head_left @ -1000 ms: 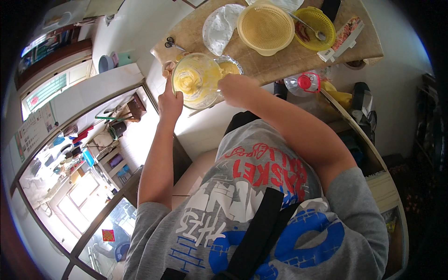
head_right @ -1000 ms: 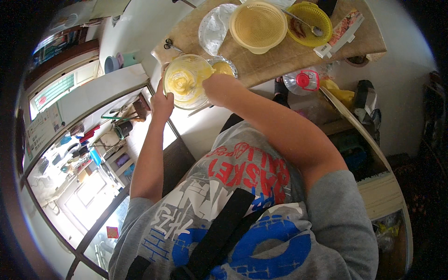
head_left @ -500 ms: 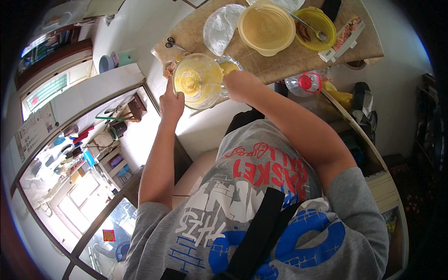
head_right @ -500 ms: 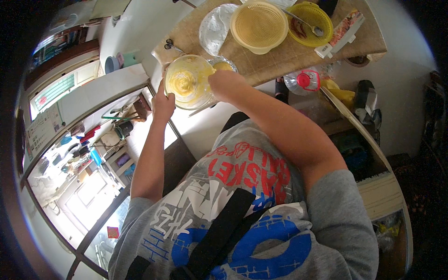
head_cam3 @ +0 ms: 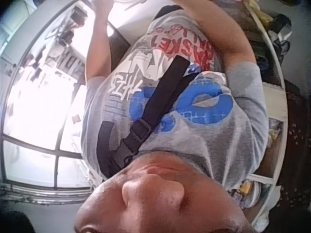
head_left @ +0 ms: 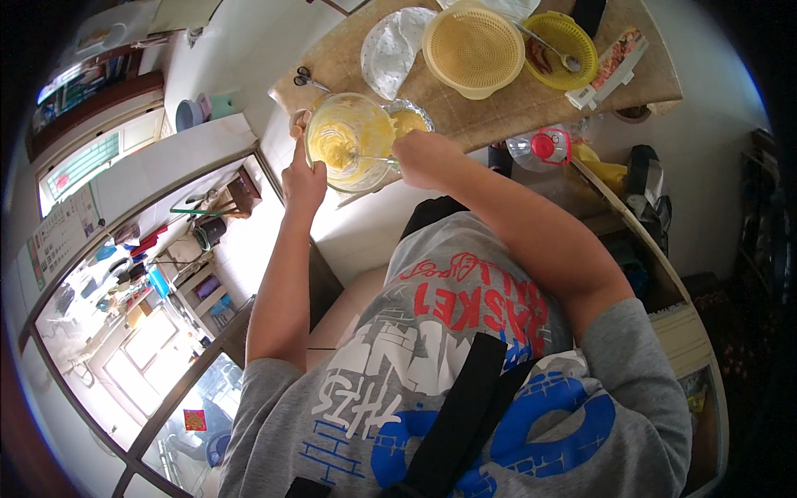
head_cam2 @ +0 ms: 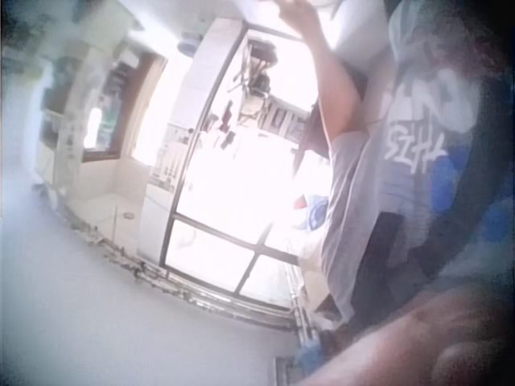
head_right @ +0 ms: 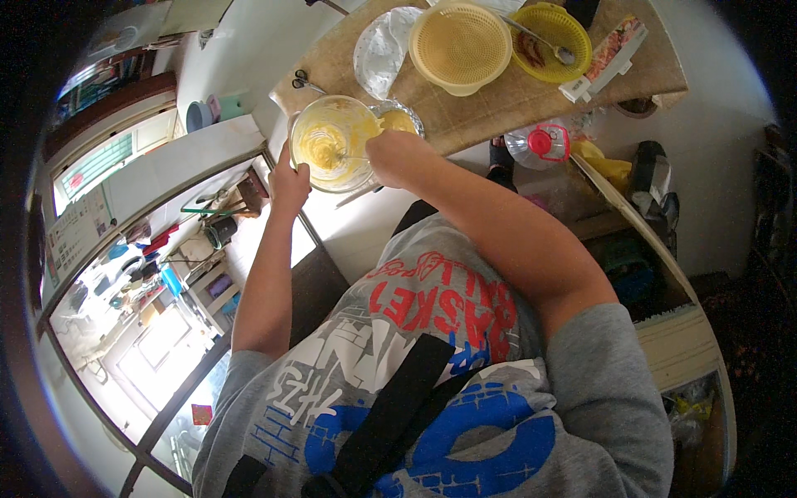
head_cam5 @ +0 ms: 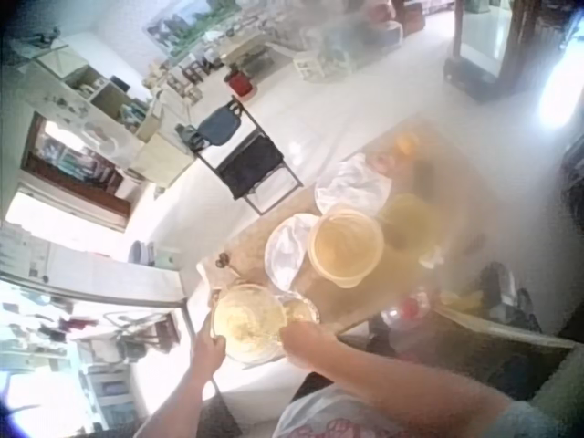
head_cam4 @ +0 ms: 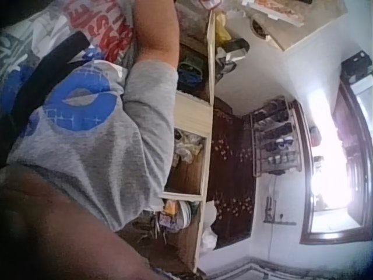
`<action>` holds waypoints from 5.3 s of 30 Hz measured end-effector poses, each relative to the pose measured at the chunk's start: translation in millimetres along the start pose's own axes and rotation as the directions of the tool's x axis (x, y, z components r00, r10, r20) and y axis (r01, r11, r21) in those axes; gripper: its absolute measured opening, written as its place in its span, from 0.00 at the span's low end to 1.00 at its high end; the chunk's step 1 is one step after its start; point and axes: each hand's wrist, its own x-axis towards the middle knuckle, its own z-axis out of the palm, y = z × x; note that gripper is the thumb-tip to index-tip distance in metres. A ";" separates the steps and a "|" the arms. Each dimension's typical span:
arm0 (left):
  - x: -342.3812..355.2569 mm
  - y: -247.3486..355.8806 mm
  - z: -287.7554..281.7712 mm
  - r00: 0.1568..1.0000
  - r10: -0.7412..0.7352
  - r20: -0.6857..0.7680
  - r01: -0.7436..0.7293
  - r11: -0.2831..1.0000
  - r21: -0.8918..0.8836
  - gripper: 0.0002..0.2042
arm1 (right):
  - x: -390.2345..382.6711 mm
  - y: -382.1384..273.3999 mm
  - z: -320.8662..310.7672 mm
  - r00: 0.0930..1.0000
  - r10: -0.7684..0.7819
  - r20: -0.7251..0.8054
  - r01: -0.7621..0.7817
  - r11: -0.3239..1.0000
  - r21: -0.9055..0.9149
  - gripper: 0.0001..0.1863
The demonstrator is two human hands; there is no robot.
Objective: The person whisks a yellow mixture, likely eggs, in a clear glass bowl using a green-handled whisk. They hold the bowl steady with their left hand while whisking with their right hand. The person occasionally scrapes the sides of the bowl to incorporate the mixture.
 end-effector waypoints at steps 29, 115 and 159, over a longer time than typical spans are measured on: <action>-4.4 0.1 -1.0 0.988 0.121 -0.093 -0.113 0.989 0.092 0.34 | -24.5 -4.2 15.4 0.990 -0.047 -0.130 0.042 0.998 -0.041 0.09; -8.5 27.8 -16.0 0.980 -0.197 0.038 0.200 0.948 -0.245 0.28 | -34.9 -2.1 53.3 0.927 -0.200 -0.317 0.247 0.962 0.117 0.16; 4.6 10.0 -15.4 0.983 -0.171 0.071 0.184 0.943 -0.277 0.28 | -28.2 13.4 45.0 0.951 -0.181 -0.252 0.213 0.971 0.106 0.19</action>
